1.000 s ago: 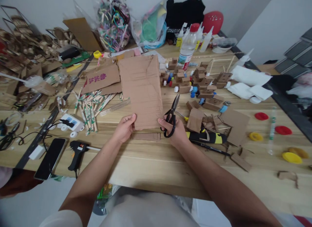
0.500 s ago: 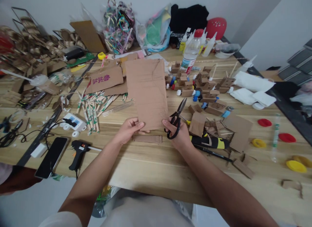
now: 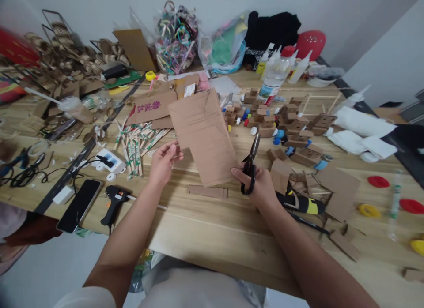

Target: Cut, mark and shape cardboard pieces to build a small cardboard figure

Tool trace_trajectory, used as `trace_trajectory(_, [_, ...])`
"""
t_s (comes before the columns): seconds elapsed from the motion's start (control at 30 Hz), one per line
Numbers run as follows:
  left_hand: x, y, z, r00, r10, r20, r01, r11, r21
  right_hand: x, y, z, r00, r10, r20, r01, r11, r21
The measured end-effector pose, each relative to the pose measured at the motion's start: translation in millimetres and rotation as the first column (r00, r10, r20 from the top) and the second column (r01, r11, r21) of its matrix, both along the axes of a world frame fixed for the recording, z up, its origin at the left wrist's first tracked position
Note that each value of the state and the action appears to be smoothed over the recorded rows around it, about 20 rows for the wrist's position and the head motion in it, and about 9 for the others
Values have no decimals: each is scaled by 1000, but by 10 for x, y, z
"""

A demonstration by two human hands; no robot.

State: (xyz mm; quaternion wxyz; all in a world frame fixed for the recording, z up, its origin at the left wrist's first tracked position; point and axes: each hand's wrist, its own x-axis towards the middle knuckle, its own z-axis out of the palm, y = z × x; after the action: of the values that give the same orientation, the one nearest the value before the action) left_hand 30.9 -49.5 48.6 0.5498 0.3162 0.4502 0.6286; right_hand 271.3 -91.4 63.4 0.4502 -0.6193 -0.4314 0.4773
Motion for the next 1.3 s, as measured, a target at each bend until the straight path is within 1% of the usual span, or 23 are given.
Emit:
trace_trajectory(0.1, [-8,17,-19,1000,19,11,-19,1000,-12,13,12,36,999,1,52,1,999,-32])
trace_trajectory(0.23, [32,11,-55,1000,-3,-8,3,998,-59,1,15,69,999,18,38,-17,999,-32])
trace_trajectory(0.37, [45,5,-59,1000,-6,-17,5,998,-61,-6,14,79,998,47,33,-46,999,-18])
trace_trajectory(0.63, [26,4,-16,999,-27,-46,24,997,-72,25,2,-8,1000,3,28,-4,999,39])
trace_trajectory(0.73, [20,8,-37,993,-69,-100,64,996,-54,65,-4,-5,999,-45,-3,45,996,78])
trace_trajectory(0.83, [26,9,-73,982,-117,-146,113,993,-34,118,10,7,998,-67,-5,67,994,88])
trace_trajectory(0.93, [38,0,-97,977,-126,-171,124,992,-22,150,21,-7,997,-78,6,77,993,95])
trace_trajectory(1.07, [39,-8,-105,981,-107,-164,106,994,-20,149,17,-59,997,-75,-6,75,991,106])
trace_trajectory(1.17, [33,-10,-89,987,-85,-138,86,996,6,130,12,-99,997,-76,-16,77,990,118])
trace_trajectory(1.23, [37,-17,-71,988,-92,-123,96,995,26,106,13,-121,995,-84,-47,89,989,117])
trace_trajectory(1.3, [57,-35,-57,984,-127,-123,131,991,21,69,14,-138,990,-99,-103,110,988,104])
